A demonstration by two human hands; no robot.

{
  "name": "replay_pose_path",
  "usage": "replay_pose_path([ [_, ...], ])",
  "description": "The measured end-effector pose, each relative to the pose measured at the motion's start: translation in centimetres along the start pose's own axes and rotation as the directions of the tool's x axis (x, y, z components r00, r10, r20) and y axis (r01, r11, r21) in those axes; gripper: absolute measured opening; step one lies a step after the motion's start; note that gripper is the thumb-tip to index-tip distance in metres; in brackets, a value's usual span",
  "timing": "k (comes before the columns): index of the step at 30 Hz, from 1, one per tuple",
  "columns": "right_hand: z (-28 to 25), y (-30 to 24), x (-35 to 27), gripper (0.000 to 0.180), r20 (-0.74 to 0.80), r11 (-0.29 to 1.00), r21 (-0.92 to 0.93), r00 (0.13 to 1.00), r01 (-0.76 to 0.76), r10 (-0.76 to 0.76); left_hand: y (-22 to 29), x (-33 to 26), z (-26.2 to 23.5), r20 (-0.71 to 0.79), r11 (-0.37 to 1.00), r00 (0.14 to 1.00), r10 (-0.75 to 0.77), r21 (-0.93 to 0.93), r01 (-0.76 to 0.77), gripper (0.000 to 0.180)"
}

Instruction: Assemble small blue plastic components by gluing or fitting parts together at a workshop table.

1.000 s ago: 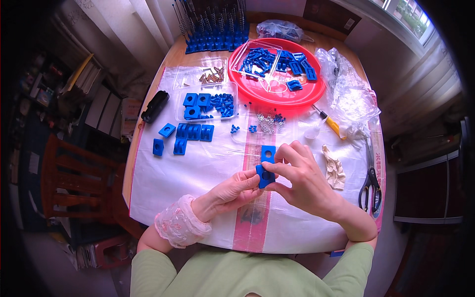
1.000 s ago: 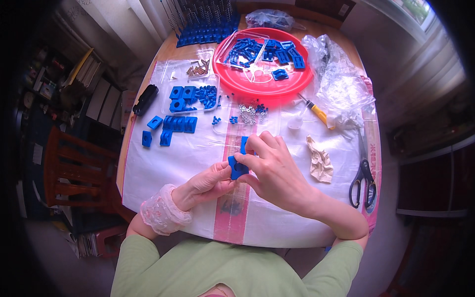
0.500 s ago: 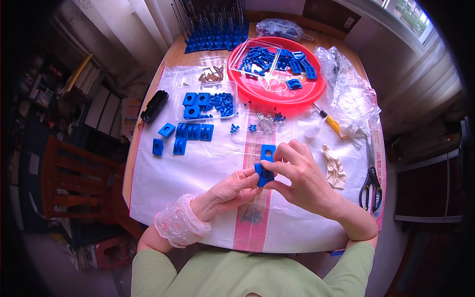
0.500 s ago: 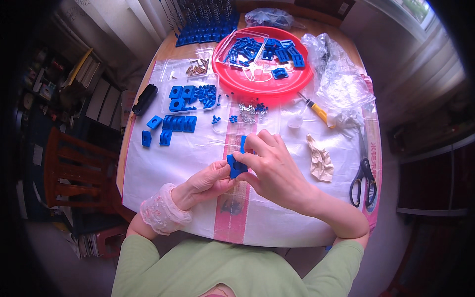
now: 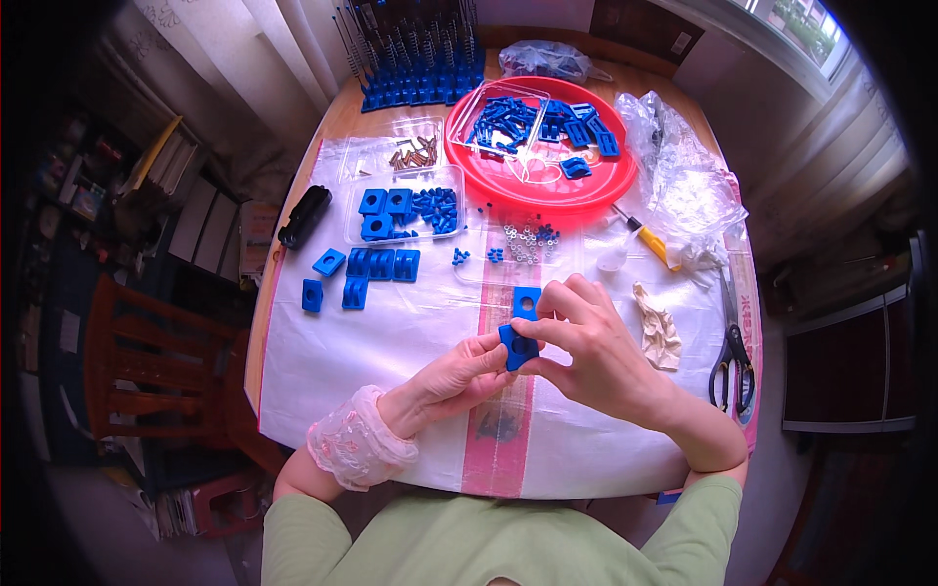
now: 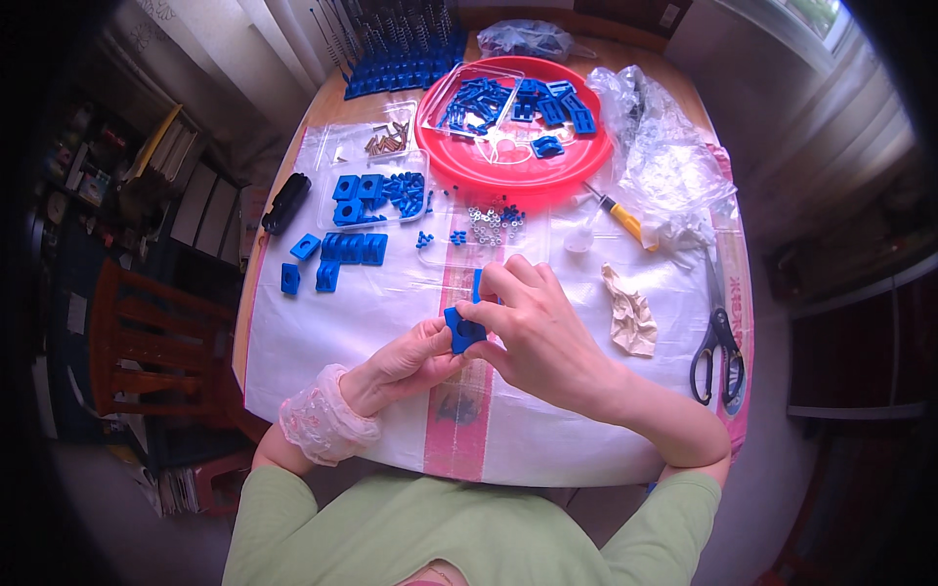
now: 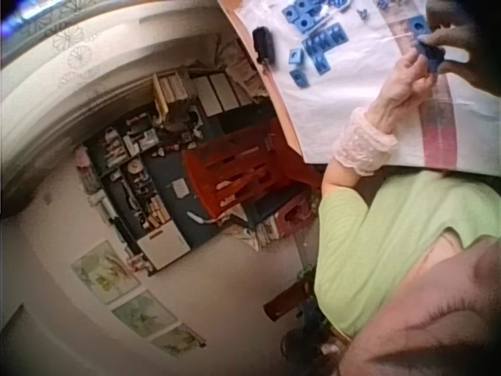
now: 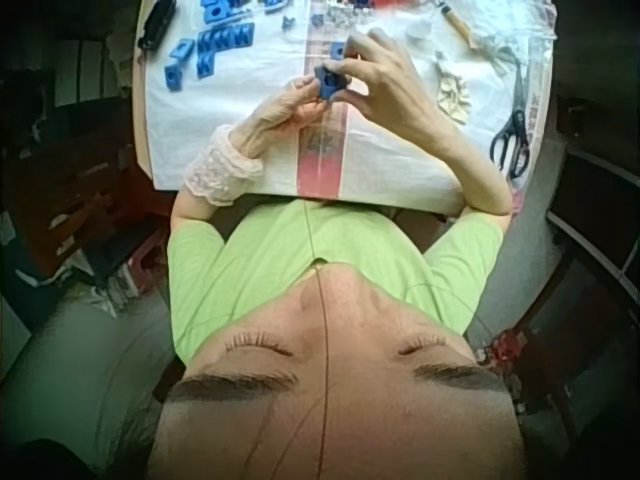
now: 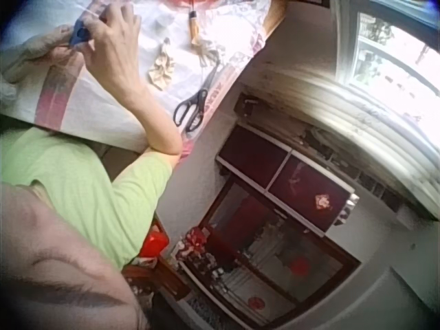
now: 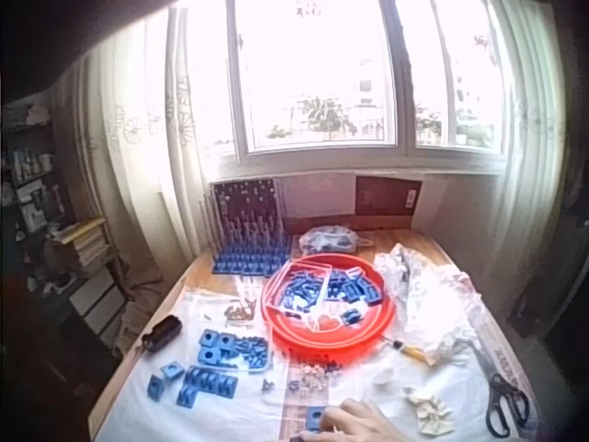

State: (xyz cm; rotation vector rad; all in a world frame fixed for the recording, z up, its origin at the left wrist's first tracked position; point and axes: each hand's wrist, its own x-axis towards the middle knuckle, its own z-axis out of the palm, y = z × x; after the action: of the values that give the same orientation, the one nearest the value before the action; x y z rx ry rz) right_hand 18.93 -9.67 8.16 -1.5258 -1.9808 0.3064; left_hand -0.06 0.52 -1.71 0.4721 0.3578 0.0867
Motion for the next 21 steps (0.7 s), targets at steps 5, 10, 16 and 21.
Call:
replay_pose_path([
  [5,-0.04,0.08,-0.01,0.035,0.014,1.0,0.005,1.0,-0.011,0.011,-0.05,0.07,0.04,0.028,1.0,1.0,0.006,-0.014,-0.006,0.04],
  [10,0.02,-0.01,0.11,0.036,0.027,1.0,-0.003,0.999,-0.026,0.026,-0.05,0.04,0.03,0.037,1.0,0.999,0.01,-0.011,-0.009,0.042],
  [16,-0.03,0.0,0.09,0.035,0.04,0.999,-0.02,0.998,-0.041,0.042,0.22,-0.06,0.65,0.067,0.999,0.997,0.031,0.021,-0.033,0.043],
  [21,0.39,-0.06,-0.02,0.038,0.021,0.994,-0.107,0.999,-0.037,0.039,0.34,0.01,0.77,0.02,0.995,0.998,0.06,0.079,-0.061,0.04],
])
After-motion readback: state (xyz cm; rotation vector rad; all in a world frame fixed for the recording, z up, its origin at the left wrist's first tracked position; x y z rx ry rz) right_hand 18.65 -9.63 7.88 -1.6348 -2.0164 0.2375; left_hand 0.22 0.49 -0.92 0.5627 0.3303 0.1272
